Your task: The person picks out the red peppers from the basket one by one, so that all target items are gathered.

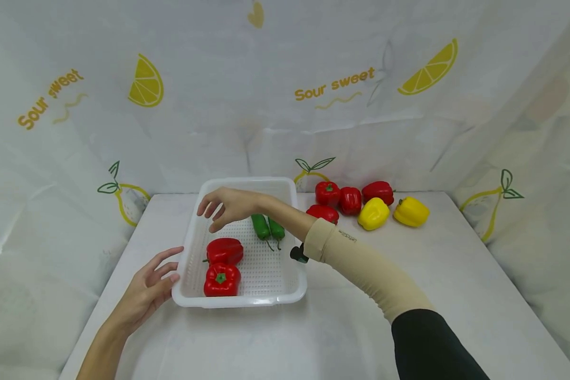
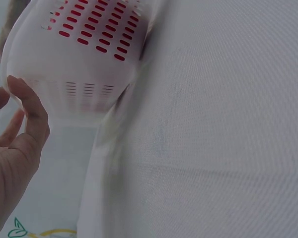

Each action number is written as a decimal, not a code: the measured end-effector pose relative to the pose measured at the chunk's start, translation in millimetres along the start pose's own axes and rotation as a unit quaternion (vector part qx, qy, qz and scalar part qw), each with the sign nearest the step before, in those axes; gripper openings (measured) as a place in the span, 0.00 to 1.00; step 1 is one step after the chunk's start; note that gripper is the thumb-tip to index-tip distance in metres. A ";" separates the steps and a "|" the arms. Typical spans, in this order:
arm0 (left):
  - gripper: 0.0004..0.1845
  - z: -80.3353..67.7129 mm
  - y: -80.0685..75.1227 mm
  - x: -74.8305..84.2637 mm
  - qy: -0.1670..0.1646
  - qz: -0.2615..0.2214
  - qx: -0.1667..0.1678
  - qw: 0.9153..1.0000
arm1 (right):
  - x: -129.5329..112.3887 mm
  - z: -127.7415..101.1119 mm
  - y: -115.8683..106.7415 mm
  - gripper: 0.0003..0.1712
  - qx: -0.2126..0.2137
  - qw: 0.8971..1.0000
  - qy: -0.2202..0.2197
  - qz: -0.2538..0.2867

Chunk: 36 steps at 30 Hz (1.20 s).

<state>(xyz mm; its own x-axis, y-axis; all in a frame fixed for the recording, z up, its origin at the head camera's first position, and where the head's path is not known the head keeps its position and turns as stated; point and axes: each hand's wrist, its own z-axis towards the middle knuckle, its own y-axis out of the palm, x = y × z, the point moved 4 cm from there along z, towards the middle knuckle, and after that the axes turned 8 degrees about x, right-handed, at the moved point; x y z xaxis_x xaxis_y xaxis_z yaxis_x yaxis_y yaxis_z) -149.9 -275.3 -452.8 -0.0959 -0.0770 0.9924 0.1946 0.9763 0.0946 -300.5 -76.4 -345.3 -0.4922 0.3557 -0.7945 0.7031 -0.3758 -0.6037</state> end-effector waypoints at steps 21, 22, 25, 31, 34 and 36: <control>0.32 0.9 -1.4 -1.8 -0.001 0.008 0.003 1.000 | 34.3 17.4 22.4 0.31 -0.121 0.981 0.150 -0.029; 0.32 0.8 -1.2 -1.9 -0.002 0.009 0.004 1.000 | 36.3 17.7 24.1 0.31 -0.127 0.979 0.157 -0.027; 0.33 0.9 -1.3 -2.1 0.000 0.012 0.004 1.000 | 40.4 17.3 28.6 0.31 -0.145 0.975 0.169 -0.019; 0.32 0.9 -2.2 -2.4 0.004 0.010 0.003 1.000 | 45.2 16.3 32.8 0.32 -0.168 0.971 0.171 0.002; 0.32 0.8 -2.3 -2.4 0.004 0.010 0.005 1.000 | 48.6 15.5 32.4 0.34 -0.175 0.969 0.174 0.015; 0.32 0.4 -2.2 -1.9 0.004 0.012 0.007 1.000 | 51.7 14.6 32.1 0.34 -0.180 0.966 0.185 0.025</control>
<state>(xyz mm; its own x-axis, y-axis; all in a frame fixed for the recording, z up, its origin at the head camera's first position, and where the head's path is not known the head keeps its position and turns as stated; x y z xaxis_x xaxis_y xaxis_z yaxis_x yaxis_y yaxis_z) -150.5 -277.2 -454.9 -0.0842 -0.0552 0.9949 0.1828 0.9807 0.0699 -310.9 -82.6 -406.7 -0.2823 0.6507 -0.7049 0.8875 -0.1018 -0.4494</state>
